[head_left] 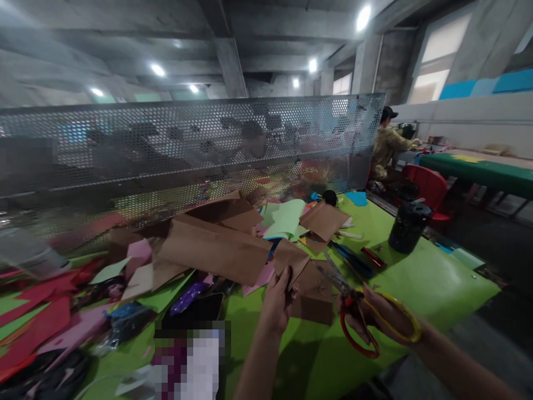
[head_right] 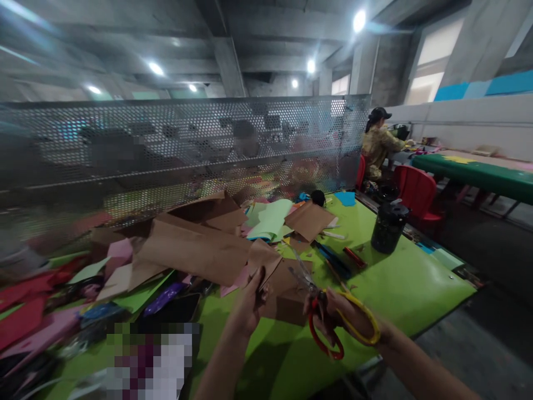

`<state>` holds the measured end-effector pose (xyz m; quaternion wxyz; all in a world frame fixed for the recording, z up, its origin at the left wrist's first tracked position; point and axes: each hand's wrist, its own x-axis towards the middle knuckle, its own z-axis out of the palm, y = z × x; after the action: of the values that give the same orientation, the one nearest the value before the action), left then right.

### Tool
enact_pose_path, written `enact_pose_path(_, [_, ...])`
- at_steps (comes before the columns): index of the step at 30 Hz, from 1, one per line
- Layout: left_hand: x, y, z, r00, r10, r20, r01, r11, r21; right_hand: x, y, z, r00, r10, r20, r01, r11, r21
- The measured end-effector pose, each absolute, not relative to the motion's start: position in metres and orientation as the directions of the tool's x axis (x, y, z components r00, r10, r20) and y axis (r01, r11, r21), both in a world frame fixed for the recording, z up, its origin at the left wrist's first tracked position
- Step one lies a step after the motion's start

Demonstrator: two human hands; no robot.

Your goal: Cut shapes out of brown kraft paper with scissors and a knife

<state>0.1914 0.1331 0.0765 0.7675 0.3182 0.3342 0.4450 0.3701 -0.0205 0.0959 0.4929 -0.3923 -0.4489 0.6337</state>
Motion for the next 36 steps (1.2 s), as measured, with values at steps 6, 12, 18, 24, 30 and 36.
enact_pose_path(6, [0.1926, 0.1331, 0.0770, 0.376, 0.899, -0.225, -0.489, 0.399, 0.776, 0.3733, -0.0210, 0.0912, -0.219, 0.974, -0.052, -0.277, -0.113, -0.954])
enact_pose_path(12, [0.1930, 0.1320, 0.0796, 0.352, 0.902, -0.250, -0.459, 0.399, 0.794, 0.3730, -0.0213, 0.0942, -0.221, 0.974, -0.046, -0.270, -0.106, -0.957])
enact_pose_path(18, [0.1930, 0.1302, 0.0794, 0.382, 0.893, -0.240, -0.411, 0.396, 0.821, 0.3727, -0.0202, 0.0920, -0.236, 0.972, -0.003, -0.311, -0.079, -0.947])
enact_pose_path(24, [0.1944, 0.1290, 0.0791, 0.400, 0.886, -0.233, -0.440, 0.409, 0.799, 0.3689, -0.0198, 0.0913, -0.224, 0.974, -0.005, -0.344, -0.084, -0.935])
enact_pose_path(30, [0.1948, 0.1301, 0.0810, 0.346, 0.908, -0.235, -0.473, 0.385, 0.793, 0.3656, -0.0201, 0.0950, -0.254, 0.967, 0.003, -0.343, -0.087, -0.935])
enact_pose_path(36, [0.1941, 0.1304, 0.0786, 0.371, 0.902, -0.220, -0.445, 0.380, 0.811, 0.3651, -0.0201, 0.0976, -0.235, 0.970, -0.062, -0.318, -0.137, -0.938])
